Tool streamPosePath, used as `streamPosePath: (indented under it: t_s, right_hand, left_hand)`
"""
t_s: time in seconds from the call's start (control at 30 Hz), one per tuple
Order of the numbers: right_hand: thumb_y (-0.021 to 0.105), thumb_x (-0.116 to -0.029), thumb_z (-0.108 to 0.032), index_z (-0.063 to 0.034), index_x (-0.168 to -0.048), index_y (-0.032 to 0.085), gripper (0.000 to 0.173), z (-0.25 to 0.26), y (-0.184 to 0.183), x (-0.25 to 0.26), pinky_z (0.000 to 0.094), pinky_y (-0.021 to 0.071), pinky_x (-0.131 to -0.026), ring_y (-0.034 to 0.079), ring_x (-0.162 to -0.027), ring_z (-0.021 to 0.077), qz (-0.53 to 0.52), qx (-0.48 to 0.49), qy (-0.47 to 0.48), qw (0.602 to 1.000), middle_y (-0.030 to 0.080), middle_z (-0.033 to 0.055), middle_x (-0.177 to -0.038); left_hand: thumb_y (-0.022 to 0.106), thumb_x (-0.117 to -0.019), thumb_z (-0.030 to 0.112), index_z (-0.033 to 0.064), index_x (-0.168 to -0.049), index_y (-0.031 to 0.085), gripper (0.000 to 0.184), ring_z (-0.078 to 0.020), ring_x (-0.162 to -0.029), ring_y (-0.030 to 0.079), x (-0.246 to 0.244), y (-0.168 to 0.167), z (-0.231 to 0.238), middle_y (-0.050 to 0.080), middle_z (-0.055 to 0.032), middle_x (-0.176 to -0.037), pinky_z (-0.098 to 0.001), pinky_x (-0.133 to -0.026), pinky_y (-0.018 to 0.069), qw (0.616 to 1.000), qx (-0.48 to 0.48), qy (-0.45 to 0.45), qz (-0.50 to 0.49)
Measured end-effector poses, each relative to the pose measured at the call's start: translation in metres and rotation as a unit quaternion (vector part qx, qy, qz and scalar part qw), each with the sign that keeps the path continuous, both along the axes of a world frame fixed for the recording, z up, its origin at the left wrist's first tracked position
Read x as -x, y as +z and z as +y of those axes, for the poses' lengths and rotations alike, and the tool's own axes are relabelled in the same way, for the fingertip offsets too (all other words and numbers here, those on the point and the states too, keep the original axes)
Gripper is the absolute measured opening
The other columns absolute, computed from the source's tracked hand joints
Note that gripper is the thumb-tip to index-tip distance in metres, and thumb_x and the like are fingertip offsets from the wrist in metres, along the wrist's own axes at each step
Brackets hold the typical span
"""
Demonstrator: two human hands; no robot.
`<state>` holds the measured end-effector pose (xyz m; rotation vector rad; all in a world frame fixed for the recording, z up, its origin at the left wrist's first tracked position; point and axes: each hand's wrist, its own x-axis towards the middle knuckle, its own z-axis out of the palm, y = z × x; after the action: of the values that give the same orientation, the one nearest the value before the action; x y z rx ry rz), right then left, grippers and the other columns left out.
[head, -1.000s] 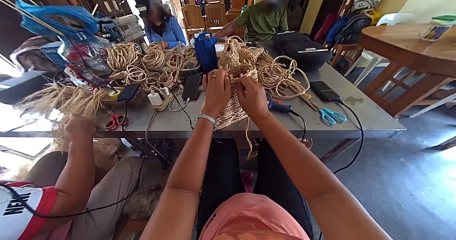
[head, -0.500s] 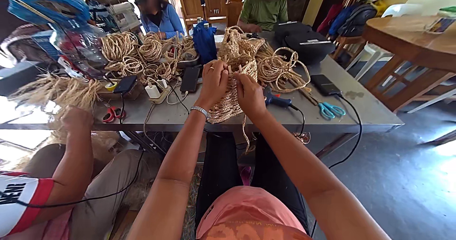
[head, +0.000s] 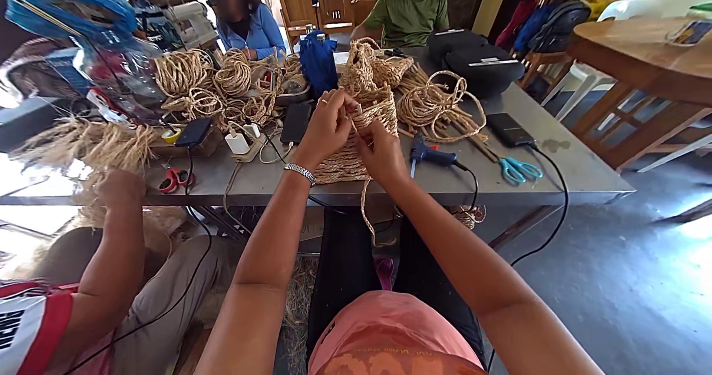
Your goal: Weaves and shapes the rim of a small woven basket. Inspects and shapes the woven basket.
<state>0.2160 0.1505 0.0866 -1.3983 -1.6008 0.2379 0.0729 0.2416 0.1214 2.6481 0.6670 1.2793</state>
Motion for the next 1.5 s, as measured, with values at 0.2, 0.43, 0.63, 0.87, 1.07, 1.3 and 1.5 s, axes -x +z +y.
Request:
streamPosePath:
  t_s: [0.2,0.43,0.63,0.87,1.07,1.3,1.5]
  right_hand:
    - [0.045,-0.1099,-0.032,0.0001,-0.115,0.069,0.040,-0.013,0.007,-0.044,0.0580,0.0560,-0.086,0.072,-0.089,0.0340,-0.124,0.131,0.032,0.983,0.073,0.0183,-0.096]
    - [0.049,-0.1081,-0.026,-0.0042,-0.112,0.073,0.032,-0.033,0.042,-0.079,0.0659,0.0520,-0.087,0.071,-0.098,0.0391,-0.198,0.105,-0.056,0.973,0.073,0.0190,-0.101]
    - [0.053,-0.1052,-0.020,-0.0018,-0.112,0.072,0.026,-0.033,0.068,-0.070,0.0619,0.0533,-0.085,0.071,-0.098,0.0398,-0.198,-0.019,-0.111,0.974,0.073,0.0202,-0.103]
    - [0.061,-0.0973,-0.005,0.0075,-0.108,0.064,0.017,-0.015,0.065,-0.074,0.0485,0.0556,-0.084,0.067,-0.092,0.0333,-0.114,-0.069,-0.067,0.989,0.064,0.0246,-0.111]
    - [0.053,-0.1046,-0.013,0.0032,-0.124,0.050,0.025,-0.011,0.059,-0.073,0.0344,0.0560,-0.072,0.065,-0.071,0.0149,0.002,0.027,0.021,0.999,0.067,0.0103,-0.086]
    - [0.048,-0.1076,-0.045,-0.0087,-0.099,0.077,0.047,-0.011,0.065,-0.087,0.0453,0.0482,-0.073,0.059,-0.072,0.0163,-0.093,0.089,0.051,0.990,0.067,0.0051,-0.081]
    - [0.064,-0.1024,-0.027,-0.0041,-0.099,0.074,0.025,-0.007,0.069,-0.082,0.0322,0.0521,-0.069,0.060,-0.065,0.0073,-0.044,0.091,0.065,0.993,0.070,0.0017,-0.078]
  left_hand:
    - [0.054,-0.0957,0.003,-0.0008,-0.116,0.065,0.023,-0.0242,-0.121,0.059,0.008,-0.002,0.007,0.066,-0.0148,-0.123,-0.0384,-0.106,0.0460,1.000,0.021,-0.022,-0.004]
    - [0.052,-0.0958,0.001,0.0012,-0.125,0.061,0.031,-0.0216,-0.121,0.059,0.006,0.001,0.010,0.064,-0.0127,-0.125,-0.0371,-0.107,0.0452,0.998,0.035,-0.049,0.001]
    - [0.052,-0.0984,0.011,0.0037,-0.124,0.066,0.030,-0.0202,-0.113,0.060,0.006,0.001,0.009,0.065,-0.0116,-0.117,-0.0361,-0.101,0.0468,0.997,0.036,-0.061,-0.019]
    - [0.056,-0.1037,0.015,0.0024,-0.116,0.071,0.023,-0.0199,-0.112,0.061,0.005,0.003,0.003,0.066,-0.0134,-0.117,-0.0363,-0.101,0.0475,0.999,0.035,-0.034,-0.021]
    - [0.059,-0.1028,0.018,0.0033,-0.112,0.072,0.022,-0.0200,-0.110,0.062,0.002,-0.001,0.003,0.067,-0.0120,-0.113,-0.0360,-0.099,0.0482,0.999,0.028,-0.021,-0.041]
    - [0.059,-0.1026,0.017,0.0024,-0.112,0.072,0.022,-0.0210,-0.109,0.062,-0.001,-0.001,0.002,0.067,-0.0132,-0.114,-0.0360,-0.098,0.0484,0.998,0.029,-0.012,-0.046]
    - [0.059,-0.1021,0.016,0.0025,-0.112,0.071,0.021,-0.0199,-0.110,0.061,0.001,-0.001,0.002,0.066,-0.0129,-0.115,-0.0352,-0.099,0.0477,0.998,0.041,-0.017,-0.045]
